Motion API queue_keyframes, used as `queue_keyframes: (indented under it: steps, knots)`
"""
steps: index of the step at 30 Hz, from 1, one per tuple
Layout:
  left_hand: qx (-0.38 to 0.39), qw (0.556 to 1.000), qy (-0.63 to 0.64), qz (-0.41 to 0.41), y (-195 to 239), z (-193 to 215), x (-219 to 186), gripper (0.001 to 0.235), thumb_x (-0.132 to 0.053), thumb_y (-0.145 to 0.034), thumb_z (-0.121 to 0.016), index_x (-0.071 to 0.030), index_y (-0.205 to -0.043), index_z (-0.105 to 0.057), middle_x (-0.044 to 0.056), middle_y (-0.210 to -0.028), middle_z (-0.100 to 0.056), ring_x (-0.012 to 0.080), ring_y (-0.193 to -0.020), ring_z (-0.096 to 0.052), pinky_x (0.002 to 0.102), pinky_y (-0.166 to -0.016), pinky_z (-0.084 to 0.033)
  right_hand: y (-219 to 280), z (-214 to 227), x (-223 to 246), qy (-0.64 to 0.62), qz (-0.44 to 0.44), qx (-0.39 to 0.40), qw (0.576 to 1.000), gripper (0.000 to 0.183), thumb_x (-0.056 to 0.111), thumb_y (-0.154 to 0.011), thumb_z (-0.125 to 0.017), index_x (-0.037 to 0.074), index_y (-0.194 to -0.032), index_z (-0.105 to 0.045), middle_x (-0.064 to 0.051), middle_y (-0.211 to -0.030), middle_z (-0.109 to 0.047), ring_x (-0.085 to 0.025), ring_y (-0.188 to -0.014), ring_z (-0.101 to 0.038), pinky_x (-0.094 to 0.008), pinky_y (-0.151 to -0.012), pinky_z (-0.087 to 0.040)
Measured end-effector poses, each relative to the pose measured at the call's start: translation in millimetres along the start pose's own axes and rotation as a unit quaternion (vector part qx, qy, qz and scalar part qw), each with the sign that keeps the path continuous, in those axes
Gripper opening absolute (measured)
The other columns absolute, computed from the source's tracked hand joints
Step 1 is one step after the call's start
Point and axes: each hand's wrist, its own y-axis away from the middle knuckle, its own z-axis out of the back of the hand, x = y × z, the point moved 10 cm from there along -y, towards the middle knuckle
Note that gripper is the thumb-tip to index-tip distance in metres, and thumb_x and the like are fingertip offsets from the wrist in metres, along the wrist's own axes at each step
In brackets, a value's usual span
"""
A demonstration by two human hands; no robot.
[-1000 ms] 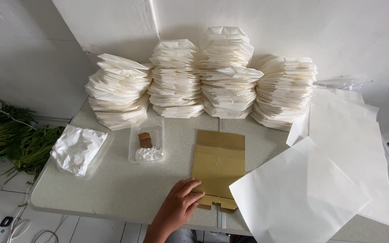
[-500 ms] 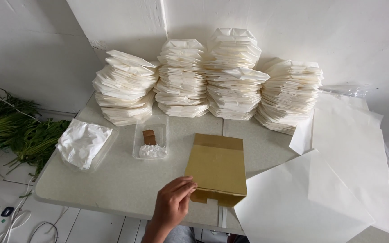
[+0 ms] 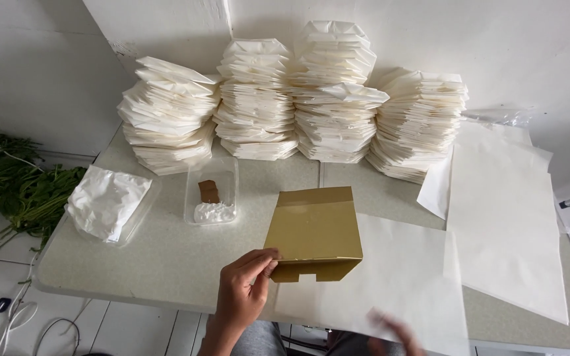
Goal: Folding white paper sheets around a rectangular template to create paper bags
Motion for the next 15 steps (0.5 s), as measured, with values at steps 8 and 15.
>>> queue_keyframes:
  steps: [8,15]
  knots:
    - [0.01,0.999,-0.01,-0.041,-5,-15,-2,0.015,-0.001,-0.095,-0.063,0.003,-0.102,-0.075,0.014,-0.1,-0.078,0.0249,-0.093,-0.078,0.032,-0.084,-0.068,-60,-27,-21,0.413,-0.012,0.189,0.891,0.093,0.06,-0.087,-0.054,0.022,-0.164,-0.016,0.005,-0.169,-0.026,-0.02,-0.159,-0.014,-0.054,-0.123,-0.012]
    - [0.117,0.983,-0.112,-0.09,11,-73,11,0.021,0.015,-0.082,-0.07,0.002,-0.099,-0.075,0.014,-0.098,-0.078,0.0271,-0.1,-0.075,0.031,-0.089,-0.066,-65,-59,-25,0.307,0.069,0.193,0.929,0.09,0.031,-0.092,-0.057,0.005,-0.163,-0.007,-0.005,-0.158,-0.046,-0.025,-0.149,-0.038,-0.047,-0.124,-0.019]
